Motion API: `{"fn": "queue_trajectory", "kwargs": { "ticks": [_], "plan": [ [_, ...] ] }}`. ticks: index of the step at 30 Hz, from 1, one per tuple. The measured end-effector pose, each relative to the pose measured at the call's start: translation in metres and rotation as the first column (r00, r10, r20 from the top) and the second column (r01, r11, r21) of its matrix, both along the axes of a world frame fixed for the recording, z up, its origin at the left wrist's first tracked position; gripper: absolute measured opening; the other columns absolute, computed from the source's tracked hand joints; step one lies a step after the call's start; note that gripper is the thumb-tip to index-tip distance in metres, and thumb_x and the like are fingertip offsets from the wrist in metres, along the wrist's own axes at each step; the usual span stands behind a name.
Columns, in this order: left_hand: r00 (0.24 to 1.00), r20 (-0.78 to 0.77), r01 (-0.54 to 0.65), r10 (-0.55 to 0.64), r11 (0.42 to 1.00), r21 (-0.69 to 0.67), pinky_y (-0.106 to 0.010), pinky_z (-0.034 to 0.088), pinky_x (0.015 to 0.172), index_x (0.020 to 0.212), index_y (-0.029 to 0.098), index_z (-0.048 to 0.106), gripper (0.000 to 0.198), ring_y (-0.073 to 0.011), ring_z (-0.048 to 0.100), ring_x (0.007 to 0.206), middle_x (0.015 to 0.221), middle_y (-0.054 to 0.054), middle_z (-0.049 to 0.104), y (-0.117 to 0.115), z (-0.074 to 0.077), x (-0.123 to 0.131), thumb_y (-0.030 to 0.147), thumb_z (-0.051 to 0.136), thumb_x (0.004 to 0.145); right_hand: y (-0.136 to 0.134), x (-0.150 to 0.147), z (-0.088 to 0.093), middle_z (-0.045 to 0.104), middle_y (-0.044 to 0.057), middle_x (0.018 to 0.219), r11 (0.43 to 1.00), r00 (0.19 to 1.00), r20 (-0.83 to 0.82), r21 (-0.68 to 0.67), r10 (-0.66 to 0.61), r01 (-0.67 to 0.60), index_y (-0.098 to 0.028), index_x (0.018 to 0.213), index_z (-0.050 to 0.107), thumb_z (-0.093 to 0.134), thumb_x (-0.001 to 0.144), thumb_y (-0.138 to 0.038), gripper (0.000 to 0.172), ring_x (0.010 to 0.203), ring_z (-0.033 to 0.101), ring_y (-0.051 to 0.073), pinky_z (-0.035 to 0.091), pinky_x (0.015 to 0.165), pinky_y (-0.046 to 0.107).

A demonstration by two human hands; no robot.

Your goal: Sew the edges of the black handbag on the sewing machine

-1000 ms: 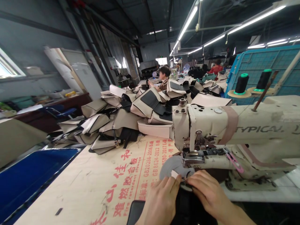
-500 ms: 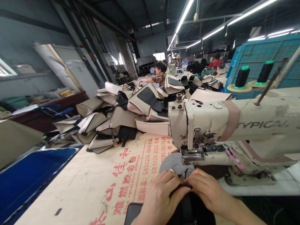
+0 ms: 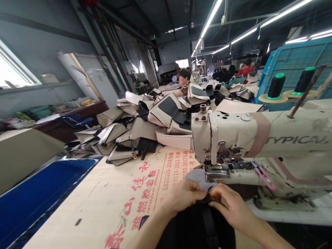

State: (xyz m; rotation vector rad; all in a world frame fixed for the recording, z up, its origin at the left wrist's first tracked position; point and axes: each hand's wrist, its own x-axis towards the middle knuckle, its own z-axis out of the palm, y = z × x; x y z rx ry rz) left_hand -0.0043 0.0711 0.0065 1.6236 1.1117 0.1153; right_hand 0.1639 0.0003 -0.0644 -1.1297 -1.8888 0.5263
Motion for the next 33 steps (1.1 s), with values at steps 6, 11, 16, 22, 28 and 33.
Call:
{"fn": "queue_trajectory", "kwargs": {
  "ticks": [6,11,16,22,28,33],
  "plan": [
    [0.997,-0.025,-0.081,0.078,0.988,-0.135,-0.020,0.017,0.040,0.057,0.016,0.046,0.023,-0.0049,0.029,0.039,0.044,0.008,0.036,0.003,-0.005,-0.002,0.036,0.056,0.065,0.004,0.002,0.009,0.051,0.004,0.096,0.988,0.971,0.191,0.029,0.144,-0.153,-0.019,0.104,0.046,0.038,0.091,-0.017,0.015,0.090,0.047,0.017,0.042,0.082,0.033],
    [0.996,-0.006,-0.088,0.088,0.995,-0.049,-0.019,0.022,0.040,0.060,0.015,0.049,0.022,-0.0057,0.033,0.041,0.046,0.007,0.039,-0.002,-0.010,-0.003,0.034,0.052,0.071,0.010,0.002,0.008,0.051,0.006,0.092,0.985,0.946,0.300,0.084,0.120,-0.152,-0.016,0.101,0.047,0.036,0.091,-0.013,0.015,0.088,0.047,0.019,0.041,0.083,0.037],
    [0.999,0.034,-0.051,0.039,0.844,0.533,-0.022,0.044,0.065,0.094,0.017,0.060,0.021,-0.0114,0.054,0.071,0.079,-0.001,0.059,-0.030,0.003,-0.016,0.025,0.045,0.082,0.015,0.002,0.007,0.051,0.005,0.091,0.986,0.970,0.224,0.111,0.098,-0.125,-0.016,0.098,0.047,0.036,0.091,-0.012,0.015,0.086,0.046,0.018,0.041,0.078,0.034],
    [0.966,-0.238,0.254,-0.101,0.537,0.805,-0.030,0.047,0.082,0.119,0.021,0.049,0.036,-0.0160,0.054,0.090,0.101,-0.005,0.058,-0.044,-0.022,-0.024,0.013,0.034,0.087,0.016,0.002,0.004,0.052,0.004,0.089,0.993,0.987,0.146,0.085,0.071,-0.084,-0.018,0.098,0.049,0.038,0.091,-0.016,0.013,0.083,0.046,0.017,0.040,0.074,0.031],
    [0.927,-0.349,0.370,-0.135,0.469,0.802,-0.034,0.043,0.091,0.117,0.019,0.046,0.039,-0.0186,0.047,0.097,0.108,-0.004,0.052,-0.032,-0.028,-0.018,0.005,0.036,0.082,0.018,0.002,0.003,0.052,0.004,0.090,0.999,0.992,0.120,0.025,0.035,-0.038,-0.018,0.098,0.050,0.038,0.091,-0.016,0.013,0.086,0.046,0.017,0.039,0.075,0.030],
    [0.950,-0.278,0.310,-0.142,0.531,0.789,-0.035,0.042,0.088,0.108,0.019,0.050,0.029,-0.0183,0.047,0.096,0.104,-0.005,0.053,-0.029,-0.021,-0.016,0.010,0.032,0.087,0.021,0.003,0.009,0.051,0.003,0.096,0.994,0.987,0.112,-0.028,0.111,-0.109,-0.019,0.104,0.050,0.039,0.091,-0.016,0.017,0.090,0.046,0.016,0.038,0.079,0.029]
  ]
}}
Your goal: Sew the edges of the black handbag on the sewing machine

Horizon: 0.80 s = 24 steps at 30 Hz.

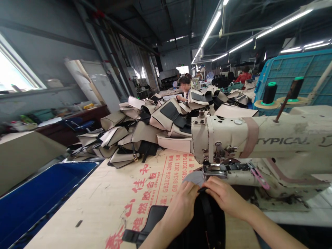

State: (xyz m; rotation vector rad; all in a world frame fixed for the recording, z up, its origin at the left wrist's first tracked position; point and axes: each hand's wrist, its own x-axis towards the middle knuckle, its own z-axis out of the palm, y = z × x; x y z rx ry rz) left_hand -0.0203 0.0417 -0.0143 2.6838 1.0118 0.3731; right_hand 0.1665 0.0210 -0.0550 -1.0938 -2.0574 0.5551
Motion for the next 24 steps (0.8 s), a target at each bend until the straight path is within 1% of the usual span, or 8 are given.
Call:
{"fn": "queue_trajectory", "kwargs": {
  "ticks": [5,10,12,15,18,20,21,24],
  "plan": [
    [0.993,0.110,-0.030,0.044,0.991,-0.129,-0.030,0.042,0.086,0.094,0.018,0.055,0.024,-0.0166,0.050,0.095,0.098,-0.005,0.056,0.007,0.003,0.003,0.014,0.033,0.088,0.005,-0.002,0.001,0.051,0.002,0.092,0.999,0.998,-0.060,-0.046,-0.004,0.001,-0.019,0.098,0.053,0.040,0.092,-0.018,0.014,0.088,0.047,0.014,0.037,0.078,0.026],
    [0.977,0.195,-0.047,0.091,0.975,-0.219,-0.028,0.041,0.088,0.097,0.020,0.057,0.024,-0.0157,0.051,0.099,0.102,-0.003,0.058,0.012,0.009,0.007,0.015,0.037,0.086,0.007,-0.004,-0.009,0.051,0.001,0.085,0.995,0.992,-0.097,-0.069,-0.085,0.078,-0.018,0.090,0.054,0.039,0.092,-0.022,0.015,0.082,0.048,0.014,0.036,0.073,0.025],
    [0.975,0.194,-0.059,0.110,0.967,-0.250,-0.027,0.041,0.087,0.098,0.021,0.058,0.024,-0.0154,0.052,0.098,0.103,-0.002,0.059,0.013,0.012,0.004,0.018,0.038,0.086,0.007,-0.004,-0.013,0.051,0.001,0.083,0.993,0.989,-0.106,-0.067,-0.105,0.098,-0.018,0.088,0.053,0.039,0.093,-0.023,0.016,0.081,0.048,0.014,0.035,0.072,0.025],
    [0.987,0.107,-0.086,0.121,0.955,-0.285,-0.027,0.043,0.085,0.104,0.023,0.058,0.027,-0.0168,0.055,0.097,0.108,-0.002,0.059,0.014,0.011,-0.006,0.020,0.046,0.080,0.007,-0.005,-0.016,0.051,0.001,0.082,0.993,0.988,-0.112,-0.065,-0.104,0.097,-0.018,0.086,0.053,0.039,0.093,-0.024,0.017,0.079,0.048,0.014,0.034,0.071,0.025],
    [0.994,-0.007,-0.106,0.108,0.959,-0.262,-0.029,0.039,0.091,0.118,0.022,0.051,0.049,-0.0187,0.052,0.105,0.119,-0.004,0.055,0.016,0.004,-0.014,0.008,0.046,0.071,0.007,-0.005,-0.016,0.050,0.001,0.081,0.994,0.988,-0.119,-0.065,-0.100,0.093,-0.018,0.085,0.053,0.037,0.093,-0.025,0.019,0.078,0.047,0.014,0.033,0.070,0.025],
    [0.994,-0.099,-0.061,0.037,0.964,-0.257,-0.029,0.039,0.091,0.116,0.021,0.053,0.057,-0.0186,0.051,0.107,0.117,-0.004,0.057,0.022,0.000,-0.015,0.000,0.041,0.065,0.007,-0.006,-0.015,0.050,0.001,0.080,0.995,0.990,-0.115,-0.067,-0.079,0.071,-0.018,0.083,0.053,0.038,0.093,-0.026,0.020,0.078,0.047,0.015,0.032,0.070,0.025],
    [0.987,-0.162,-0.027,-0.017,0.963,-0.267,-0.028,0.041,0.086,0.110,0.021,0.057,0.056,-0.0192,0.054,0.104,0.112,-0.005,0.061,0.026,0.001,-0.015,-0.002,0.039,0.062,0.007,-0.006,-0.014,0.050,0.001,0.080,0.996,0.992,-0.110,-0.068,-0.061,0.053,-0.018,0.082,0.053,0.038,0.093,-0.026,0.020,0.078,0.047,0.015,0.032,0.069,0.025],
    [0.931,-0.311,0.073,-0.191,0.933,-0.353,-0.027,0.045,0.071,0.093,0.019,0.064,0.041,-0.0214,0.059,0.087,0.092,-0.005,0.067,0.042,0.010,-0.016,0.002,0.044,0.063,0.007,-0.005,-0.010,0.051,0.001,0.078,0.997,0.995,-0.099,-0.076,-0.017,0.010,-0.018,0.080,0.054,0.040,0.092,-0.026,0.020,0.077,0.046,0.015,0.031,0.068,0.025]
  ]
}}
